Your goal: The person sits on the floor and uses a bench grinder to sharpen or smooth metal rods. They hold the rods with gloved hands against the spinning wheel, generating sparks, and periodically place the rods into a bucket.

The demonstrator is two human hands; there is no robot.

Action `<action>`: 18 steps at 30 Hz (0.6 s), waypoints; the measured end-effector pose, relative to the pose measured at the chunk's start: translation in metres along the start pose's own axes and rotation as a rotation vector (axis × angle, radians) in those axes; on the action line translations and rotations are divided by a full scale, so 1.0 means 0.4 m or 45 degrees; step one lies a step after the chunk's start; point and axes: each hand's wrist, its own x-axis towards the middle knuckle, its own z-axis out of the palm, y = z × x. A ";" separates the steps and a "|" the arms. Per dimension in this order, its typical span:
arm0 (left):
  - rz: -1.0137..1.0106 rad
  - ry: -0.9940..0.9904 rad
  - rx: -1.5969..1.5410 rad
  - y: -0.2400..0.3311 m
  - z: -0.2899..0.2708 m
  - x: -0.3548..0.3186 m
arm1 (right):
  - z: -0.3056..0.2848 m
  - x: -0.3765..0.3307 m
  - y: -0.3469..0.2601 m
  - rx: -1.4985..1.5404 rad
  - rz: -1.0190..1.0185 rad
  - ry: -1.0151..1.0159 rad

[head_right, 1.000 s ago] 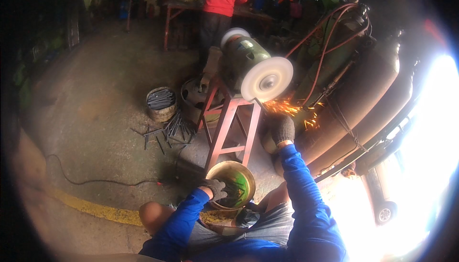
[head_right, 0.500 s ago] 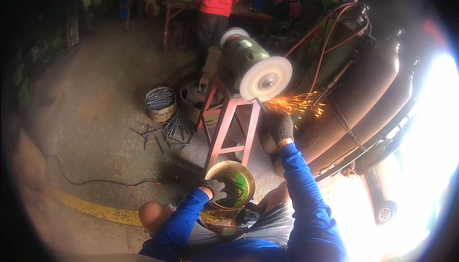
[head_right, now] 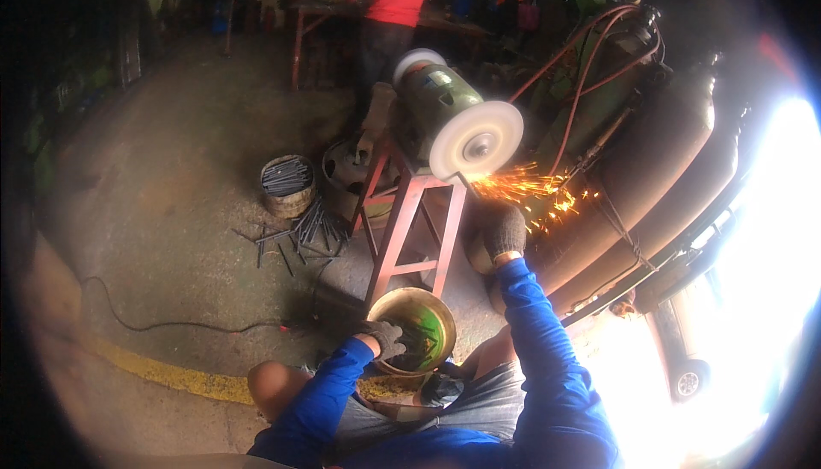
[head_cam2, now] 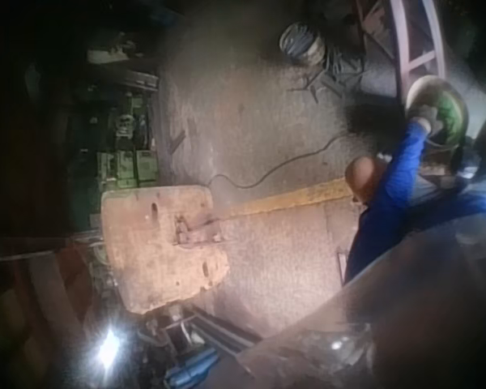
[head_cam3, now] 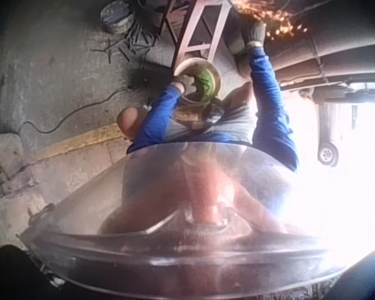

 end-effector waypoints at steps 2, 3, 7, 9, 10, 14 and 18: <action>0.001 0.006 -0.002 -0.004 0.007 0.004 | -0.007 0.002 -0.008 -0.021 -0.007 0.001; -0.002 0.008 -0.003 -0.008 0.013 0.006 | -0.012 0.004 -0.019 0.044 0.068 -0.034; -0.007 0.008 0.016 -0.006 0.014 0.005 | -0.013 0.005 -0.035 0.015 0.078 -0.063; 0.003 0.003 0.012 0.001 0.000 0.001 | -0.003 0.002 -0.016 -0.112 -0.026 -0.047; 0.009 0.000 0.010 0.004 -0.005 0.001 | 0.001 0.001 -0.004 -0.159 -0.061 -0.053; 0.000 0.004 0.008 -0.001 0.002 0.000 | -0.016 -0.001 -0.038 0.030 0.094 -0.016; 0.012 0.025 0.014 -0.013 0.028 0.011 | -0.050 0.016 -0.074 -0.192 -0.102 -0.107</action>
